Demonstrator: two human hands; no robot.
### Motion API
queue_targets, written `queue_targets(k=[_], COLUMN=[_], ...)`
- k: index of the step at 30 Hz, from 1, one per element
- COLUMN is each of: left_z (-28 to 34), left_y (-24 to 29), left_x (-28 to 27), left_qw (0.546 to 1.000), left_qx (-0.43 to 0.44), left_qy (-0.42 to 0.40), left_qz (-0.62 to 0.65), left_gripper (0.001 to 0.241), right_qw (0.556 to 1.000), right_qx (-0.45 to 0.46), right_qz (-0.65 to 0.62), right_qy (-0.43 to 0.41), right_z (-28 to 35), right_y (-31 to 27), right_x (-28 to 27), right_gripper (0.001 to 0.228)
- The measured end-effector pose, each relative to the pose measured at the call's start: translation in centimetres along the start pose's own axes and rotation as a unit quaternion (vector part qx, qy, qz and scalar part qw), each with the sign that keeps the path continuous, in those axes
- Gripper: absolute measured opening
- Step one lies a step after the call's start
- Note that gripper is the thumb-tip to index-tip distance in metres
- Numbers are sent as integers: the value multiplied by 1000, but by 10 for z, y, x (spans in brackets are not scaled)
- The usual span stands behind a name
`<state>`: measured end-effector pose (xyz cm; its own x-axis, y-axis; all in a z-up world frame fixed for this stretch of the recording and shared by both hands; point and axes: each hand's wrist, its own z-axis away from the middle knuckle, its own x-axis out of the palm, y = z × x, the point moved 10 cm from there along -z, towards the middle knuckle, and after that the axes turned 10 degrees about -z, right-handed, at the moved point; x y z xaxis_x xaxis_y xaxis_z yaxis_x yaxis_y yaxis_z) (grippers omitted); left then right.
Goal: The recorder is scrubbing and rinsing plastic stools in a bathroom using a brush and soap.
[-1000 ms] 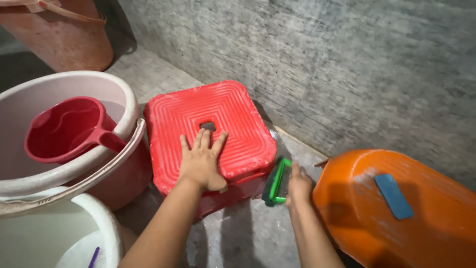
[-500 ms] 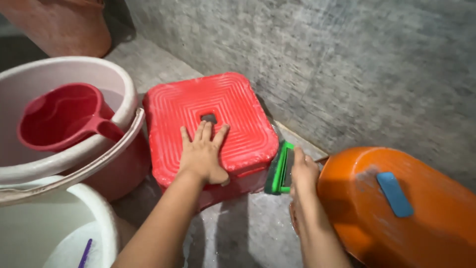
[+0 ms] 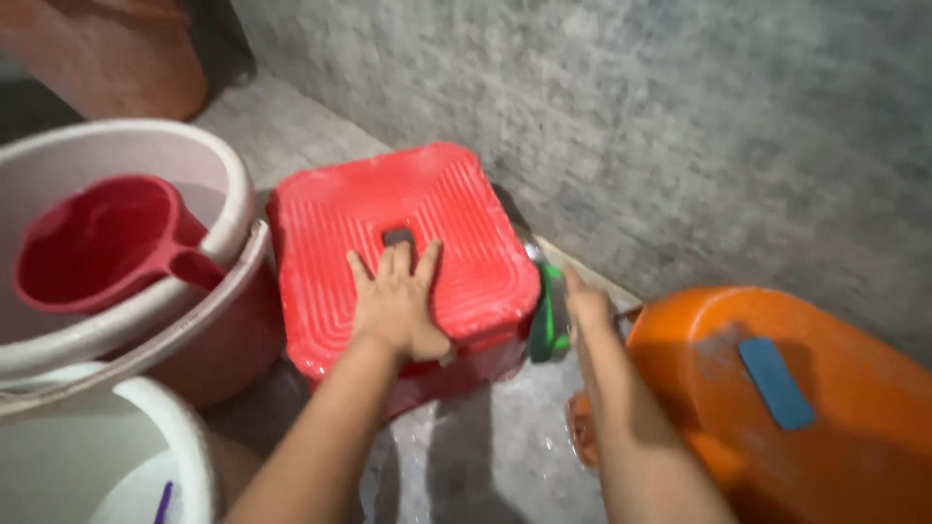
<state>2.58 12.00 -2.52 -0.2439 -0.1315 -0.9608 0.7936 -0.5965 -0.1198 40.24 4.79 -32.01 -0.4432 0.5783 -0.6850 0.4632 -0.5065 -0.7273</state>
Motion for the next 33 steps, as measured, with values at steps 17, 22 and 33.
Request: queue_targets(k=[17, 22, 33], left_z=[-7, -7, -8], left_y=[7, 19, 26], left_x=[-6, -9, -8], left_qw=[999, 995, 998], left_qx=[-10, -56, -32], left_qy=[13, 12, 2], left_qz=[50, 80, 57], left_gripper=[149, 148, 146], right_qw=[902, 709, 664], right_qx=[-29, 311, 320], right_qz=[-363, -618, -657], right_qy=[231, 141, 159], right_z=[184, 257, 207], right_y=[-125, -77, 18], right_x=[-53, 54, 60], right_gripper=[54, 50, 45])
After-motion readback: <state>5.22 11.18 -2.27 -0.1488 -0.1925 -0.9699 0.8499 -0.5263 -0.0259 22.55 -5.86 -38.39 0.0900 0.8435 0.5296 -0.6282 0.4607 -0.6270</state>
